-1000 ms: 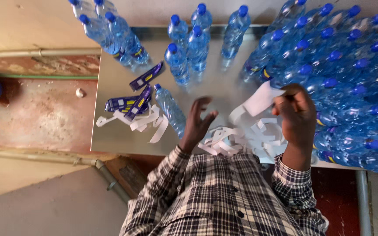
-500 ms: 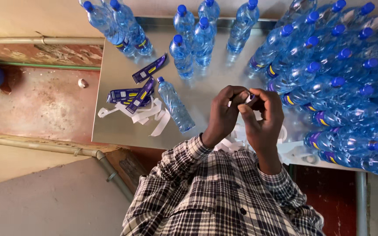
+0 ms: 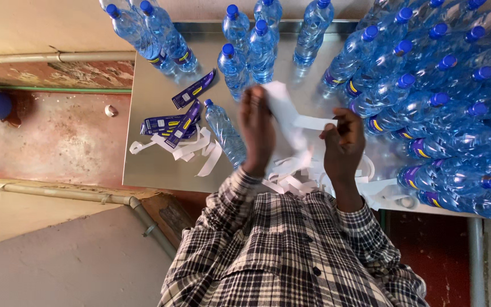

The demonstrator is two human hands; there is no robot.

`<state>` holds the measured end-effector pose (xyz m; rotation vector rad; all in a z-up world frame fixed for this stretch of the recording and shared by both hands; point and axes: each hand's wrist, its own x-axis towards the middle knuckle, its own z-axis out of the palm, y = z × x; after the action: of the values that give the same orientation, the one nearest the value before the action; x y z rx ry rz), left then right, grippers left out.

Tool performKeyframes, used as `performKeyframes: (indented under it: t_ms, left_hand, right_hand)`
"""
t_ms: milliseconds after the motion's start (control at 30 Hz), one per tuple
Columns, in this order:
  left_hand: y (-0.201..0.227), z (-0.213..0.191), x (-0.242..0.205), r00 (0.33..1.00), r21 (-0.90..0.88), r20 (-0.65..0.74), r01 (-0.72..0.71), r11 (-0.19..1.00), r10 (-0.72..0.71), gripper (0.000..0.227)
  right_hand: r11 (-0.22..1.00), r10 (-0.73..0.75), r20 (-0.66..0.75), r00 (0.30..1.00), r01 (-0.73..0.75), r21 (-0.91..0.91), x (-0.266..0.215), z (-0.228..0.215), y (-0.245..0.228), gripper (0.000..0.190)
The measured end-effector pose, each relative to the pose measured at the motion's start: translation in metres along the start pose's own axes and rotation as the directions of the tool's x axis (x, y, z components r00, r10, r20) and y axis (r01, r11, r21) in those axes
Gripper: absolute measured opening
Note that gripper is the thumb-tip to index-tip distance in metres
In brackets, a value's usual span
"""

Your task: The person repeatedly picks up plastic water bottles from a table, wraps a purple and yellow label around each bottle, and places the labeled bottle back on the table. The process is repeated for several bottles in a continuous sequence.

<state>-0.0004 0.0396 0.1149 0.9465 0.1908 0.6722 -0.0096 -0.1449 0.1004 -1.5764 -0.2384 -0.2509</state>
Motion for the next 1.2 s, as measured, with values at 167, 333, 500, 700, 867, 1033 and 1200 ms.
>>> performKeyframes:
  t_ms: [167, 333, 500, 700, 867, 1033, 1200]
  left_hand:
    - [0.059, -0.004, 0.062, 0.991, -0.128, -0.109, -0.089, 0.988, 0.075, 0.022]
    - [0.096, -0.01, 0.086, 0.982, -0.056, -0.089, -0.174, 0.983, 0.169, 0.024]
    - [0.096, 0.011, 0.071, 0.979, 0.08, 0.154, -0.143, 0.986, 0.13, 0.028]
    - [0.084, 0.037, 0.05, 0.983, -0.02, 0.179, 0.041, 0.999, -0.037, 0.029]
    - [0.072, 0.023, 0.061, 0.993, -0.076, 0.112, 0.051, 0.996, -0.042, 0.027]
    - [0.079, 0.01, 0.075, 0.997, -0.087, 0.071, -0.034, 0.996, 0.04, 0.027]
    - [0.066, 0.009, 0.082, 0.921, -0.082, 0.348, -0.159, 0.984, 0.178, 0.046]
  right_hand:
    - [0.91, 0.102, 0.113, 0.988, -0.046, -0.413, -0.054, -0.025, 0.073, 0.027]
    - [0.599, 0.411, 0.065, 0.91, -0.215, -0.771, -0.097, -0.075, 0.113, 0.029]
    - [0.854, 0.36, 0.058, 0.931, -0.304, -0.422, -0.057, -0.059, 0.06, 0.058]
    - [0.697, -0.274, 0.481, 0.833, 0.517, -0.496, 0.034, 0.047, 0.015, 0.101]
    - [0.698, -0.178, 0.542, 0.821, 0.494, -0.519, 0.017, 0.073, 0.065, 0.067]
    - [0.751, 0.056, 0.598, 0.8, 0.361, -0.553, -0.051, 0.03, 0.109, 0.047]
    - [0.847, 0.517, 0.598, 0.613, -0.262, -0.463, -0.057, -0.013, 0.044, 0.104]
